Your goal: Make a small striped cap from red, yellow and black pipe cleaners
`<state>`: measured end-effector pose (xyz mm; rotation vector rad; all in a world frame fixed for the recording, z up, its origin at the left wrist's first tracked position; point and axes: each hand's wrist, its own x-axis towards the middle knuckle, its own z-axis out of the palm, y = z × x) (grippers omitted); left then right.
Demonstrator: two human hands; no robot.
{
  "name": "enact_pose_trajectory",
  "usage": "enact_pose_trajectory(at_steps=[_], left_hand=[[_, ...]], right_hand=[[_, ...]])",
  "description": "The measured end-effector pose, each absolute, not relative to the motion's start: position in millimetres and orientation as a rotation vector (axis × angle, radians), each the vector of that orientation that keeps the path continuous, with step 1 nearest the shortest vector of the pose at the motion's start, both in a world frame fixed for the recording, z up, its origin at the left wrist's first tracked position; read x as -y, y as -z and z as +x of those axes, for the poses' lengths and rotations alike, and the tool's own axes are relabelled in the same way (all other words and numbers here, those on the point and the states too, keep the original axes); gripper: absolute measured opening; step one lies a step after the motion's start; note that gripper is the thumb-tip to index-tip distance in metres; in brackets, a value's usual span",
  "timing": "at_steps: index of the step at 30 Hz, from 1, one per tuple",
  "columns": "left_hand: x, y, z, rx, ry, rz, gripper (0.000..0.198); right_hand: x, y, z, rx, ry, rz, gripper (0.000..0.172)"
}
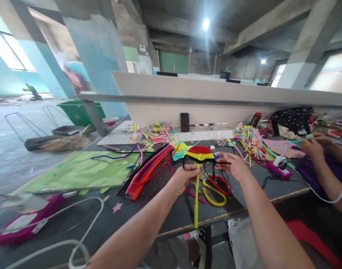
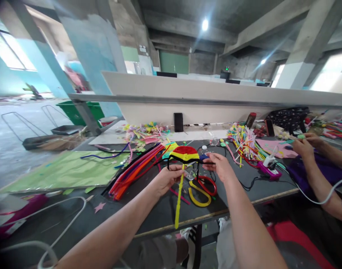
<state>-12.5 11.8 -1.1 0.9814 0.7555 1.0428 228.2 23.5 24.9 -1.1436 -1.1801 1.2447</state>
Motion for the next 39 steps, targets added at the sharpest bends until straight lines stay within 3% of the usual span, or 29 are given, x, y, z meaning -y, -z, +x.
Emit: enact_pose_trajectory(at_steps=[4,8,13,19,21,24,26,32,36,39], left_hand=[[-19.0,-4.7,-25.4,-0.73,-1.202,0.997,0.031],[-22.1,-8.7,-31.8,-0.722,-1.275,0.963,0.035],[-21.3,-12.3,-34.0,-0.711,-1.364,0.954,0.034],[-22.2,-18.8,-40.3,-0.662,-1.449,0.906,0.034],[-23.3,-21.4,-43.6,-0.638,-1.468,0.883,0.036],[-26.0,-25.0,-49.2,-0.584,-1.505,0.844,0.035],[-27.6,-26.6,-52.1,-0.545,-1.53,0.818,0.034],[-25.4,-26.5,-49.3,-0.475,-1.516,0.771,0.03],[-20.3,-25.8,-42.2,-0.481,-1.459,0.771,0.029],[-16.6,-25.7,-37.4,-0.487,-1.434,0.792,0.029]], right_hand=[[-15.8,-17.9,227.3,1.368,-0.992,-1.395,0.021],[12.0,-5.7,213.7,2.071,-0.535,-1.616,0.022],[28.3,14.6,199.0,2.403,-0.374,-1.617,0.052],[13.7,16.3,196.7,2.406,-0.422,-1.677,0.067],[11.8,7.9,205.8,2.319,-0.675,-1.677,0.071],[14.8,-9.5,231.2,2.068,-1.173,-1.609,0.058],[19.6,-19.7,249.9,1.91,-1.345,-1.536,0.06],[23.4,-15.0,269.5,1.667,-1.132,-1.331,0.055],[12.9,2.7,255.3,1.782,-0.873,-1.282,0.064],[12.3,5.8,241.6,1.877,-0.62,-1.384,0.055]])
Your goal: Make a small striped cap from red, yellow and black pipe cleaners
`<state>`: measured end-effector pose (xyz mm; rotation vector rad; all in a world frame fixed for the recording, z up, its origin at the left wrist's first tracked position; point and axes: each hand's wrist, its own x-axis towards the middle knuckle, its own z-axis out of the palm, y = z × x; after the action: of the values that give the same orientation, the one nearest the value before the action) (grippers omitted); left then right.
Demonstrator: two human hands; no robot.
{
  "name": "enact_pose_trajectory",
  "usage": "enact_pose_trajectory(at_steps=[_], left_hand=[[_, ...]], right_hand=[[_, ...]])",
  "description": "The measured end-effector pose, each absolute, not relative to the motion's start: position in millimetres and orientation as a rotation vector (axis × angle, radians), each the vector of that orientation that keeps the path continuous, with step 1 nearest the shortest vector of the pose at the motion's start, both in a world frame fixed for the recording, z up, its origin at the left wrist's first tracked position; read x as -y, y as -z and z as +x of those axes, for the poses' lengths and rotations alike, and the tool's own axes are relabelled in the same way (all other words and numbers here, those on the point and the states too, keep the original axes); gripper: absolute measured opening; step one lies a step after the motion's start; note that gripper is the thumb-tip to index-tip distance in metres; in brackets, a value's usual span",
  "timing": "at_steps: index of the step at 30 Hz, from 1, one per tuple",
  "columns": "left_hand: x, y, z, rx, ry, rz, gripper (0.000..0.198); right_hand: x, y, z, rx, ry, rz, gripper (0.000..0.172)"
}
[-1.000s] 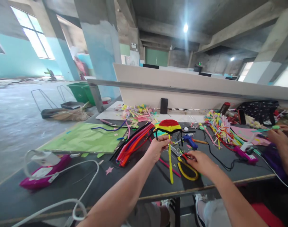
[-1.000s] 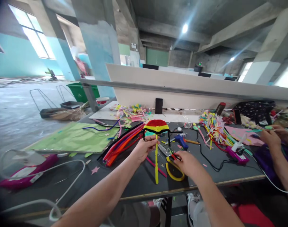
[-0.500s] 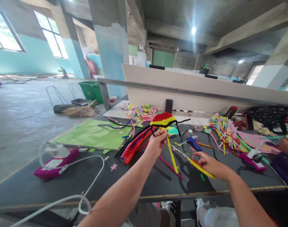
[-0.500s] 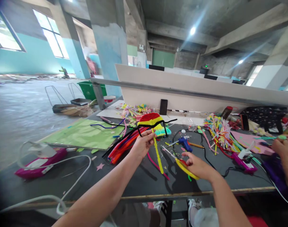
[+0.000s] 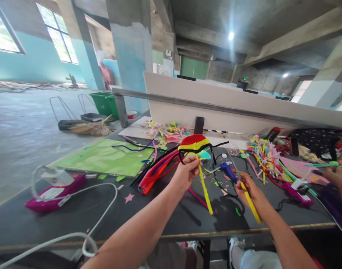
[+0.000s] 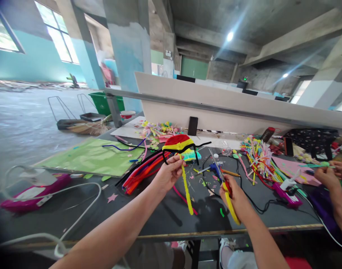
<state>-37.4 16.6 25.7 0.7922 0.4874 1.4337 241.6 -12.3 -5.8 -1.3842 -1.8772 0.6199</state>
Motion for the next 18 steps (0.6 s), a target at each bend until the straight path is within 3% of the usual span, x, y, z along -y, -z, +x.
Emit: enact_pose_trajectory(at_steps=[3,8,18], left_hand=[[-12.8,-24.8,-32.4,-0.479,-1.394,0.835,0.027],[-8.2,-23.0,-25.9,-0.48,-1.403,0.846,0.027],[-10.0,-23.4,-27.6,-0.461,-1.436,0.801,0.026]], right_hand=[[20.4,-1.9,228.3,1.927,-0.433,-1.508,0.047],[31.3,-15.4,214.3,1.998,-0.25,-1.546,0.049],[29.2,-8.2,217.6,2.014,-0.136,-1.54,0.049]])
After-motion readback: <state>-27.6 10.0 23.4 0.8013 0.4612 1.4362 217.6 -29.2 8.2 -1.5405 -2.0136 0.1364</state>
